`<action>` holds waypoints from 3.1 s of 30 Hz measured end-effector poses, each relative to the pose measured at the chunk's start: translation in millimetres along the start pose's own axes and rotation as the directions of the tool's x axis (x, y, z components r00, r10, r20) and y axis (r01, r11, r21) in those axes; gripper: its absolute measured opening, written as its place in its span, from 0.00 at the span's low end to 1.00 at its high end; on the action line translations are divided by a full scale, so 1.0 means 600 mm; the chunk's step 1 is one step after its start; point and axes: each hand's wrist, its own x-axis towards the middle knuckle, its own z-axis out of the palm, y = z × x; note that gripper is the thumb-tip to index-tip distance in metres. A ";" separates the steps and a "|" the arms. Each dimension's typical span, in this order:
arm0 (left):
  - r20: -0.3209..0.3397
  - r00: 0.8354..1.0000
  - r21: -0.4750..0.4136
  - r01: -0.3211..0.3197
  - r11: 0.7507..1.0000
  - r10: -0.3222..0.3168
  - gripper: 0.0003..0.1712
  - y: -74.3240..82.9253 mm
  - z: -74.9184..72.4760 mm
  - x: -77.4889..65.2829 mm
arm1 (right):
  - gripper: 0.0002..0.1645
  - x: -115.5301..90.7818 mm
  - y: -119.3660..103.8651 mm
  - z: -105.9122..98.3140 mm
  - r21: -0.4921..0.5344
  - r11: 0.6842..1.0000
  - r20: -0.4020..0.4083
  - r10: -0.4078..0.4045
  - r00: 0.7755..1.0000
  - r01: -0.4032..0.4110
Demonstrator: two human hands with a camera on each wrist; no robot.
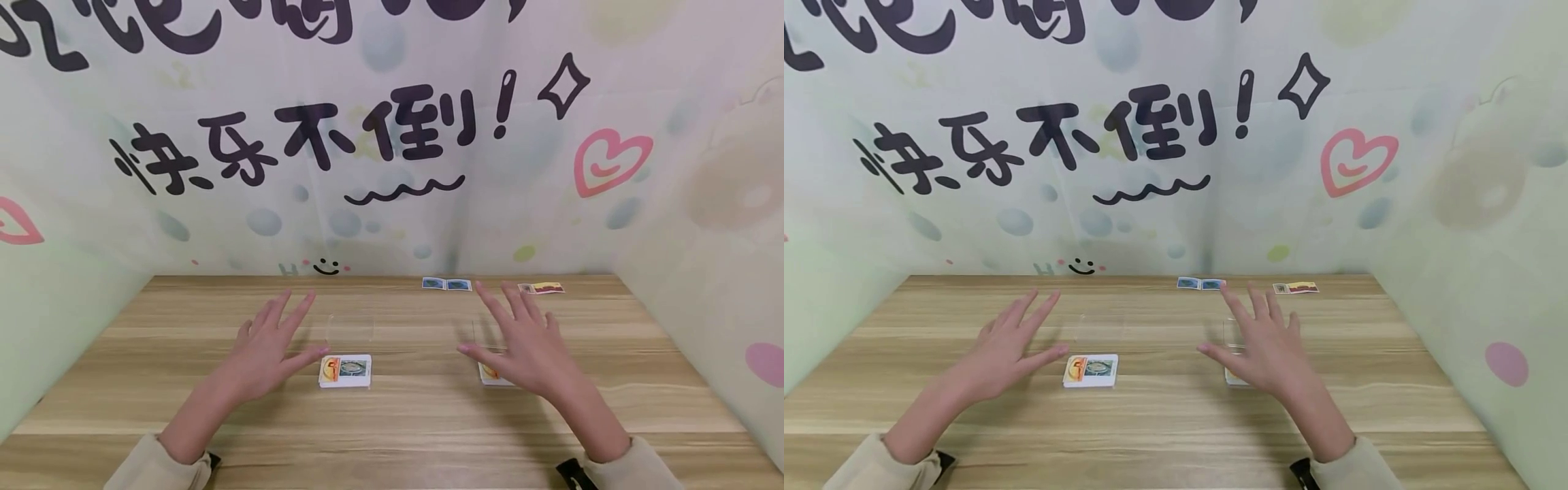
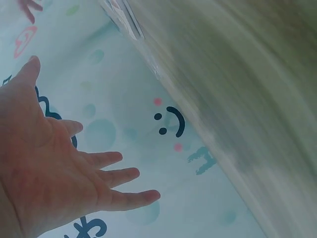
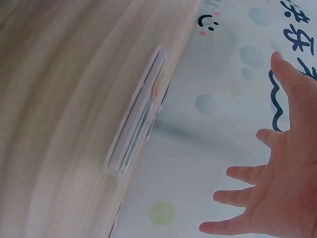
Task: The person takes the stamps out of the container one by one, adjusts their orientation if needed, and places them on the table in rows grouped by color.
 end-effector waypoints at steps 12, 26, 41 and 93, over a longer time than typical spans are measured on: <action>-0.004 1.000 0.002 0.007 1.000 -0.007 0.54 0.012 0.003 -0.003 | 0.57 0.011 -0.024 0.010 -0.001 0.999 -0.003 -0.042 0.999 0.042; 0.040 0.999 -0.137 -0.017 0.990 0.023 0.56 0.004 0.006 -0.008 | 0.54 0.022 -0.057 0.021 0.036 0.996 0.021 -0.080 0.997 0.079; 0.082 0.994 -0.256 -0.044 0.966 0.068 0.56 0.001 0.002 -0.012 | 0.51 0.029 -0.072 0.035 0.064 0.991 0.038 -0.123 0.992 0.120; 0.242 0.970 -0.453 0.116 0.884 -0.003 0.52 0.006 0.029 0.008 | 0.40 0.063 -0.153 0.074 0.305 0.938 0.114 -0.207 0.972 0.164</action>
